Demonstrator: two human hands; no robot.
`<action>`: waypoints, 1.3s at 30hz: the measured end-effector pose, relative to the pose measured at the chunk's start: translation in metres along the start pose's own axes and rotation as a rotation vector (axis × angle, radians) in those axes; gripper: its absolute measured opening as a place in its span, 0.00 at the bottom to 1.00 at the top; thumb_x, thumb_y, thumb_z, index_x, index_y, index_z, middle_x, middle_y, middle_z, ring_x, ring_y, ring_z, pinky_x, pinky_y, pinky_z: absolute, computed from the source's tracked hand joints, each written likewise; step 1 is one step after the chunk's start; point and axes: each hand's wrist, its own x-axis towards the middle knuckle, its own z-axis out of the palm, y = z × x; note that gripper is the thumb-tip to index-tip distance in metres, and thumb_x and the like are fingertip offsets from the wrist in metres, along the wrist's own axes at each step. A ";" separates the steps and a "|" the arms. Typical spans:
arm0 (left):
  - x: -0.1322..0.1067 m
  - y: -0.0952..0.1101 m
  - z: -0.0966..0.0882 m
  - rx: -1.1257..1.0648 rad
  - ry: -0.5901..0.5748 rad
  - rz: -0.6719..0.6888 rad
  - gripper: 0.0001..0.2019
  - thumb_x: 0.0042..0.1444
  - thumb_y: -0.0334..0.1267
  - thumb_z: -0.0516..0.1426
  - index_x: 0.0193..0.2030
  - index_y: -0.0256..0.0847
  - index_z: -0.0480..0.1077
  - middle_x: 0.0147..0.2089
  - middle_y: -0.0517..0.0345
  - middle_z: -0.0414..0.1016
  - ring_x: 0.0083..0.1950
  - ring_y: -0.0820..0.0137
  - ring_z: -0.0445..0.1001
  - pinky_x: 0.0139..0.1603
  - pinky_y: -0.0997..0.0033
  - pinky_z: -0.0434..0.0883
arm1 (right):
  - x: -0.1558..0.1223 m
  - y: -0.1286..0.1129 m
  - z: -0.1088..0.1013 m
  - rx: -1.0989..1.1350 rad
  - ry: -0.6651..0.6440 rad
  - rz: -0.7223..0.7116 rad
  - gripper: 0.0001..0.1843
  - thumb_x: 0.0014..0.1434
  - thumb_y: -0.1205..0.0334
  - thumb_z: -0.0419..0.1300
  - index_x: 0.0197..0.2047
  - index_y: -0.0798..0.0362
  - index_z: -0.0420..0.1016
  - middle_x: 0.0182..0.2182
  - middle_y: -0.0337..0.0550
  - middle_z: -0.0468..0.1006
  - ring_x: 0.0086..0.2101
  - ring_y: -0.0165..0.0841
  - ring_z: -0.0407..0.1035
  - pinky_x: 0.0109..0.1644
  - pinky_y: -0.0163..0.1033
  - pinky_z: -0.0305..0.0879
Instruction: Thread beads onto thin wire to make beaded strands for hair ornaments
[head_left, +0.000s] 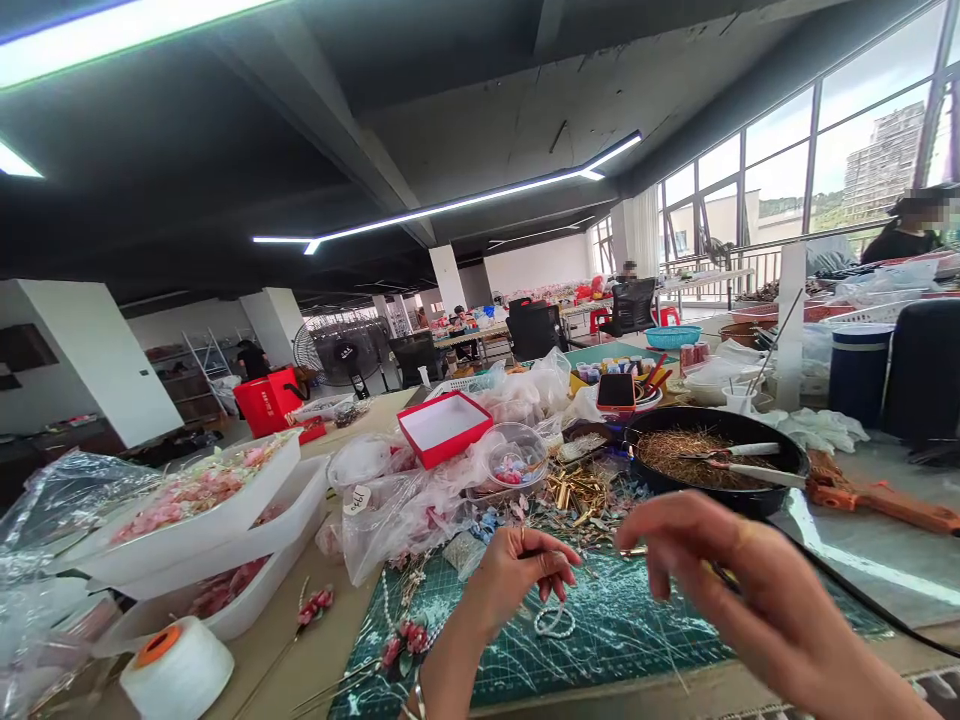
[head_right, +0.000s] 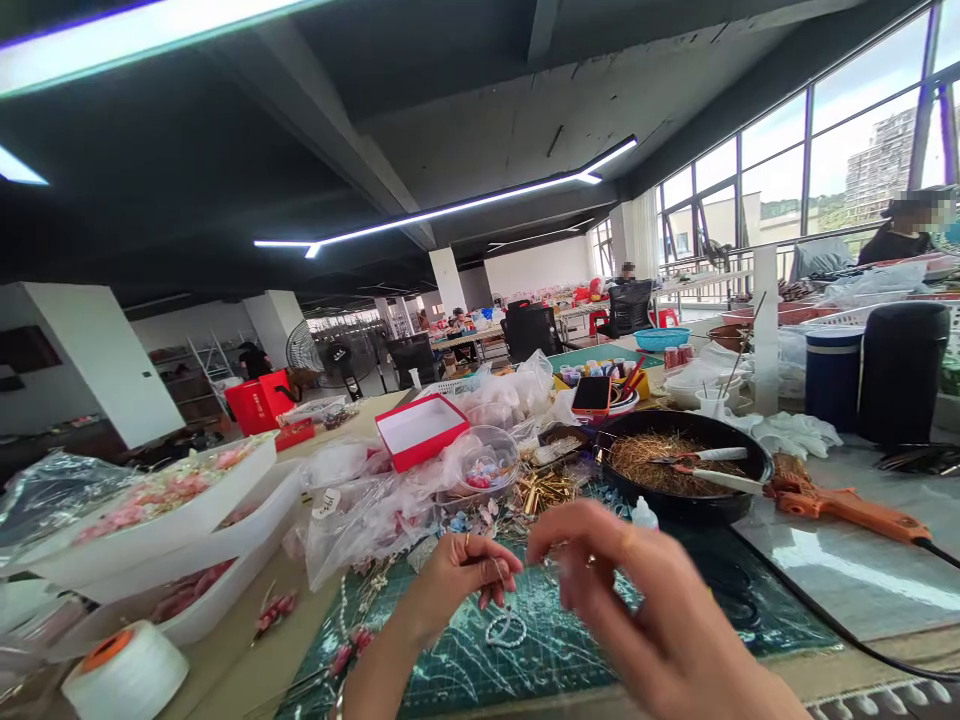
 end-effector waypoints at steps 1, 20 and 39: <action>-0.001 0.002 -0.001 -0.034 0.001 0.009 0.11 0.49 0.41 0.56 0.32 0.35 0.74 0.26 0.56 0.74 0.24 0.74 0.68 0.24 0.75 0.60 | 0.001 0.008 -0.003 -0.008 0.177 -0.010 0.10 0.58 0.57 0.48 0.43 0.48 0.64 0.23 0.37 0.69 0.24 0.29 0.62 0.27 0.35 0.57; -0.010 0.011 -0.010 -0.081 0.173 0.103 0.07 0.48 0.38 0.57 0.33 0.37 0.65 0.30 0.52 0.77 0.30 0.67 0.74 0.33 0.68 0.69 | 0.004 0.091 0.067 0.413 -0.117 0.347 0.06 0.52 0.61 0.56 0.27 0.52 0.63 0.19 0.33 0.66 0.17 0.24 0.60 0.15 0.29 0.49; -0.024 0.029 -0.005 0.125 -0.017 0.054 0.08 0.51 0.34 0.55 0.38 0.38 0.67 0.30 0.52 0.77 0.36 0.64 0.74 0.41 0.63 0.68 | 0.012 0.090 0.075 0.755 -0.212 0.272 0.09 0.51 0.62 0.58 0.37 0.52 0.68 0.27 0.38 0.72 0.30 0.31 0.65 0.37 0.37 0.56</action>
